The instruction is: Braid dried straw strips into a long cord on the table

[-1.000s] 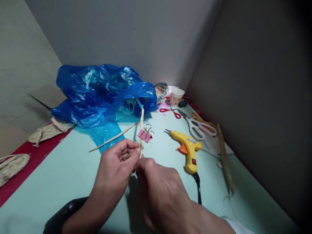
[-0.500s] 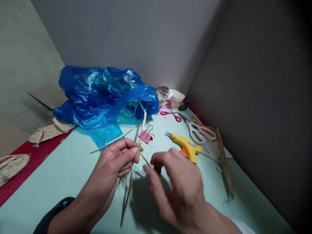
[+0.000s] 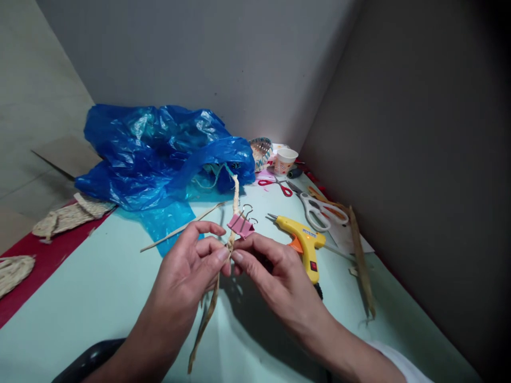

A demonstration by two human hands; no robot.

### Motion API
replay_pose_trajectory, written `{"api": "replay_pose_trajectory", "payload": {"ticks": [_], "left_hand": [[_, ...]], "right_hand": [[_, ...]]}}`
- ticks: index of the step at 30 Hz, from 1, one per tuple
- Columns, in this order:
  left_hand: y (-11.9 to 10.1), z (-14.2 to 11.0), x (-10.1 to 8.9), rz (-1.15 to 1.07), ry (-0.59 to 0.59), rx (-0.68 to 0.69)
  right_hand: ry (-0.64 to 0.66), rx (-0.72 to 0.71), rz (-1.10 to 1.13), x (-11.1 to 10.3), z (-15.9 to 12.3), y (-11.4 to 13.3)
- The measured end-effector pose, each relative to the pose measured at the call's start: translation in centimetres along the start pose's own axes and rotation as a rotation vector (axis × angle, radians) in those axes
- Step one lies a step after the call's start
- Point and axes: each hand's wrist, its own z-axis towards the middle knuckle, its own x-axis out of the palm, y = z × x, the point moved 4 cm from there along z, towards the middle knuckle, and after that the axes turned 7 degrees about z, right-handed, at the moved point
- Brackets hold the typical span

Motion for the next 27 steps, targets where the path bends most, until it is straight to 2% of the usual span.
{"api": "replay_pose_trajectory", "payload": {"ticks": [7, 12, 17, 20, 22, 25, 27], "left_hand": [[-0.5, -0.4, -0.3, 0.070, -0.063, -0.025], [-0.6, -0.6, -0.4, 0.081, -0.060, -0.055], [-0.6, -0.7, -0.3, 0.117, -0.048, -0.075], [-0.7, -0.5, -0.3, 0.181, 0.000, -0.013], [-0.9, -0.3, -0.4, 0.309, 0.029, 0.072], [-1.3, 0.0, -0.7, 0.531, 0.024, 0.196], [-1.6, 0.1, -0.9, 0.605, 0.015, 0.227]], "right_hand": [[-0.067, -0.069, 0.042, -0.3, -0.1, -0.2], [-0.047, -0.032, 0.078, -0.2, -0.1, -0.5], [-0.096, 0.019, 0.198, -0.2, -0.2, -0.6], [-0.099, 0.076, 0.239, -0.2, -0.1, -0.6], [-0.101, 0.091, 0.195, -0.3, -0.1, -0.5], [-0.093, 0.111, 0.118, -0.6, 0.0, -0.5], [-0.079, 0.147, 0.108, -0.7, 0.1, -0.7]]}}
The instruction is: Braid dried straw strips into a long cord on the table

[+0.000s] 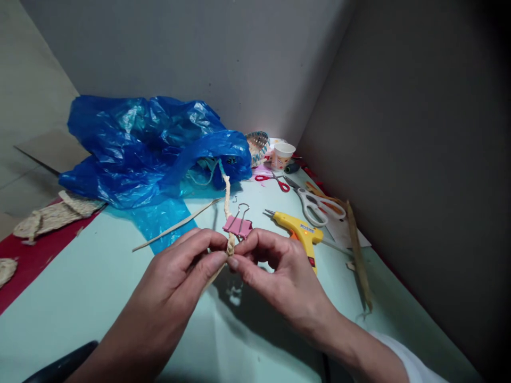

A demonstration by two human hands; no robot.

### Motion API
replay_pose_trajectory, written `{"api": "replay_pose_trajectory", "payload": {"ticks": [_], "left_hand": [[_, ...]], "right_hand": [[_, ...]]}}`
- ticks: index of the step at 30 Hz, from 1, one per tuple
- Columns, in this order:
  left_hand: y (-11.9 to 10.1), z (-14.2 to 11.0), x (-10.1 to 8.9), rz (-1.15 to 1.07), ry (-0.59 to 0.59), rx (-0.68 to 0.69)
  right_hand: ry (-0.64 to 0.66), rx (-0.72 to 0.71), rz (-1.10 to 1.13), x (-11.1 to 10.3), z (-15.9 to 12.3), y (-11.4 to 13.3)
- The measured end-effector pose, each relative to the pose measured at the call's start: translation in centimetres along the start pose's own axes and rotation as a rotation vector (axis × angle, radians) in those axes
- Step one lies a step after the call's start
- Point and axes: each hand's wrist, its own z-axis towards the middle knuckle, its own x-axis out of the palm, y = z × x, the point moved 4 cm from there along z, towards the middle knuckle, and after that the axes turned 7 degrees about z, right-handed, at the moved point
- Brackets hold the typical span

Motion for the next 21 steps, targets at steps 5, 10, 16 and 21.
{"api": "replay_pose_trajectory", "payload": {"ticks": [5, 10, 16, 21], "left_hand": [[-0.1, -0.3, -0.7, 0.239, -0.079, 0.121], [-0.4, -1.4, 0.0, 0.424, -0.180, 0.367], [0.1, -1.9, 1.5, 0.264, -0.180, 0.174], [0.4, -1.6, 1.5, 0.305, -0.255, 0.224]], "right_hand": [[0.014, 0.067, 0.017, 0.0, 0.1, -0.7], [-0.008, 0.020, -0.037, 0.3, -0.5, -0.5], [-0.105, -0.073, -0.084, 0.2, -0.6, -0.2], [-0.124, -0.027, 0.079, 0.0, -0.2, -0.5]]}}
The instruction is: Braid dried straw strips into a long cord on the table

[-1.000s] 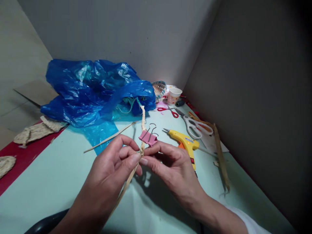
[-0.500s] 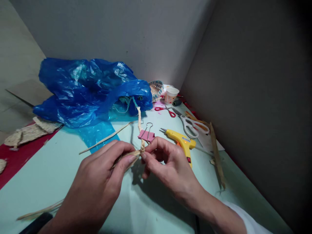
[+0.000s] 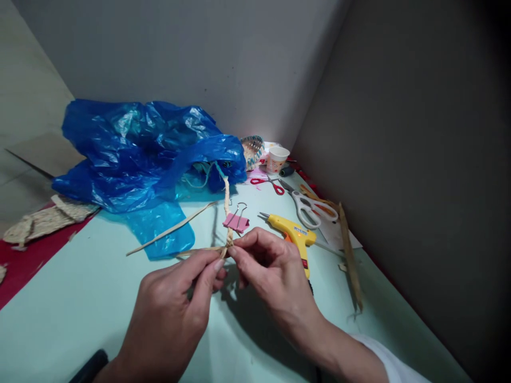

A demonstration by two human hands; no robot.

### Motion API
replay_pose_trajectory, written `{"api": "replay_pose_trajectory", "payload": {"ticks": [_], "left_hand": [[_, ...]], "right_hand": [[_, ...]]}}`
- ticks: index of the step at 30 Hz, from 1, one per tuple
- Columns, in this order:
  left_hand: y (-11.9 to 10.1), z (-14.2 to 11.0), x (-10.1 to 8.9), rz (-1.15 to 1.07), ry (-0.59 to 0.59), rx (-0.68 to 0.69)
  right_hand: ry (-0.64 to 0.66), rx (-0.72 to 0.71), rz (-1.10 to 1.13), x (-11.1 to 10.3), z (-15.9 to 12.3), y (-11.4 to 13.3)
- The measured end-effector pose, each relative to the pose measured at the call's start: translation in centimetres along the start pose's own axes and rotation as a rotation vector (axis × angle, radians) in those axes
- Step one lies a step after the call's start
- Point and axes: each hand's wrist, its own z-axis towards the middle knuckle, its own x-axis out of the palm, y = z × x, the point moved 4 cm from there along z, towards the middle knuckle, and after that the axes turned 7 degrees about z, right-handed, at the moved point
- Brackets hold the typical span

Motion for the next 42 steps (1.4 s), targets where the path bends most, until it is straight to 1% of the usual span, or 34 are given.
{"api": "replay_pose_trajectory", "payload": {"ticks": [3, 6, 11, 13, 15, 16, 17, 18, 19, 20, 21, 24, 25, 26, 27, 29, 31, 34, 37, 42], "left_hand": [[-0.2, 0.0, -0.1, 0.108, -0.045, 0.104], [-0.6, 0.0, 0.1, 0.162, -0.043, 0.162], [-1.2, -0.4, 1.2, 0.193, -0.009, 0.237], [-1.6, -0.8, 1.4, 0.239, 0.006, 0.306], [-2.1, -1.1, 1.1, 0.263, -0.007, 0.394], [-2.3, -1.1, 0.6, 0.266, -0.042, 0.411], [-2.3, -0.9, -0.1, 0.264, -0.104, 0.401], [-2.2, -0.6, -0.8, 0.252, -0.165, 0.361], [-1.9, -0.2, -1.4, 0.224, -0.212, 0.286], [-1.4, 0.4, -1.7, 0.160, -0.198, 0.200], [-0.8, 0.9, -1.5, 0.044, -0.096, 0.098], [0.8, 1.6, 0.7, -0.453, 0.333, -0.219], [1.2, 1.5, 1.5, -0.600, 0.419, -0.320], [1.6, 1.3, 2.1, -0.716, 0.465, -0.414], [1.9, 1.0, 2.6, -0.797, 0.483, -0.496], [2.4, 0.6, 3.1, -0.862, 0.474, -0.607], [2.7, 0.4, 3.0, -0.827, 0.425, -0.642], [2.7, 0.6, 2.2, -0.733, 0.300, -0.638], [2.3, 1.0, 1.5, -0.669, 0.192, -0.606], [1.9, 1.4, 1.3, -0.570, 0.144, -0.530]], "right_hand": [[0.024, 0.060, 0.116, 0.2, 0.1, 0.0], [0.038, 0.085, 0.185, 0.3, 0.0, 0.1], [0.045, 0.057, 0.191, 0.3, 0.0, 0.0], [0.035, 0.022, 0.165, 0.2, 0.0, 0.1], [0.029, 0.000, 0.141, 0.0, 0.1, 0.5], [0.030, 0.001, 0.131, -0.1, 0.2, 0.7], [0.033, 0.009, 0.122, -0.2, 0.2, 0.8], [0.040, 0.025, 0.112, -0.3, 0.2, 0.9], [0.052, 0.049, 0.105, -0.3, 0.2, 0.9], [0.073, 0.081, 0.104, -0.2, 0.2, 0.9], [0.102, 0.115, 0.123, -0.1, 0.2, 0.7], [0.179, 0.169, 0.225, 0.3, 0.1, 0.2], [0.181, 0.164, 0.230, 0.3, 0.1, 0.0], [0.178, 0.157, 0.212, 0.3, 0.2, -0.1], [0.170, 0.150, 0.175, 0.2, 0.2, -0.1], [0.159, 0.153, 0.090, 0.1, 0.3, -0.2], [0.174, 0.154, 0.035, 0.1, 0.3, -0.2], [0.186, 0.114, -0.049, 0.3, 0.1, 0.0], [0.150, 0.064, -0.148, 0.3, -0.2, -0.1], [0.083, 0.013, -0.357, 0.1, -0.6, -0.2]]}}
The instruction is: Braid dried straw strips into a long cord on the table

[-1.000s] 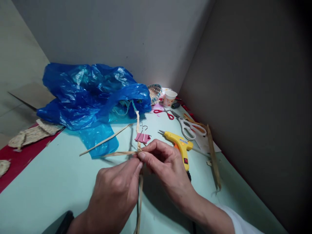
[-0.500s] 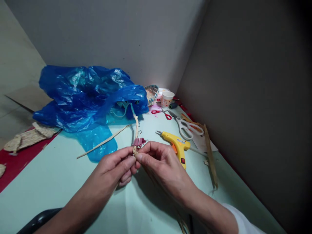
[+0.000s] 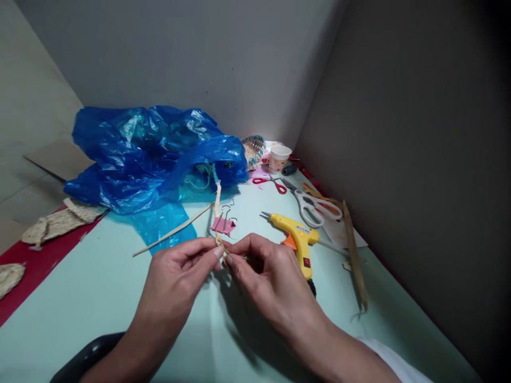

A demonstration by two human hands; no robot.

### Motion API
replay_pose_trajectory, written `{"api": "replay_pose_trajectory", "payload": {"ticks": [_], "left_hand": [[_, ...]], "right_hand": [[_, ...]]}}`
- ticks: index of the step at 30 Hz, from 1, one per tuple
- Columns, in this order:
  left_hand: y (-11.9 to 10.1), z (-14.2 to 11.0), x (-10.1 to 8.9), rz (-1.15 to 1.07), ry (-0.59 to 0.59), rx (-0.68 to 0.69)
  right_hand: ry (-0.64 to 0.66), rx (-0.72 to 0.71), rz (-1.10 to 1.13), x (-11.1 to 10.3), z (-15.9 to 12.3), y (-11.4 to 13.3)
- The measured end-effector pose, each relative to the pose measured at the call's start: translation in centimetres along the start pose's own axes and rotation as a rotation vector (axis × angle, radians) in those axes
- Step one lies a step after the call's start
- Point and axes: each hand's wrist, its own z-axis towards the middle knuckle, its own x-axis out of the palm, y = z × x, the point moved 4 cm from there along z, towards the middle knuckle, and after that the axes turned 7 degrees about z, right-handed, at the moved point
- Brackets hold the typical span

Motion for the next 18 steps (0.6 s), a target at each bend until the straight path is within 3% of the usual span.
{"api": "replay_pose_trajectory", "payload": {"ticks": [6, 13, 16, 18], "left_hand": [[0.3, 0.0, 0.5, 0.062, 0.062, 0.060], [1.1, 0.0, 1.3, 0.127, 0.146, 0.078], [1.5, -0.2, 1.4, 0.153, 0.160, 0.067], [1.7, -0.2, 1.6, 0.160, 0.170, 0.051]], "right_hand": [[-0.012, -0.111, -0.139, 0.2, -0.4, 0.6], [0.080, -0.115, -0.332, 0.6, -0.6, 0.4], [0.145, -0.154, -0.488, -0.5, -0.6, 1.0], [0.117, -0.225, -0.576, -1.9, 0.1, 2.3]]}}
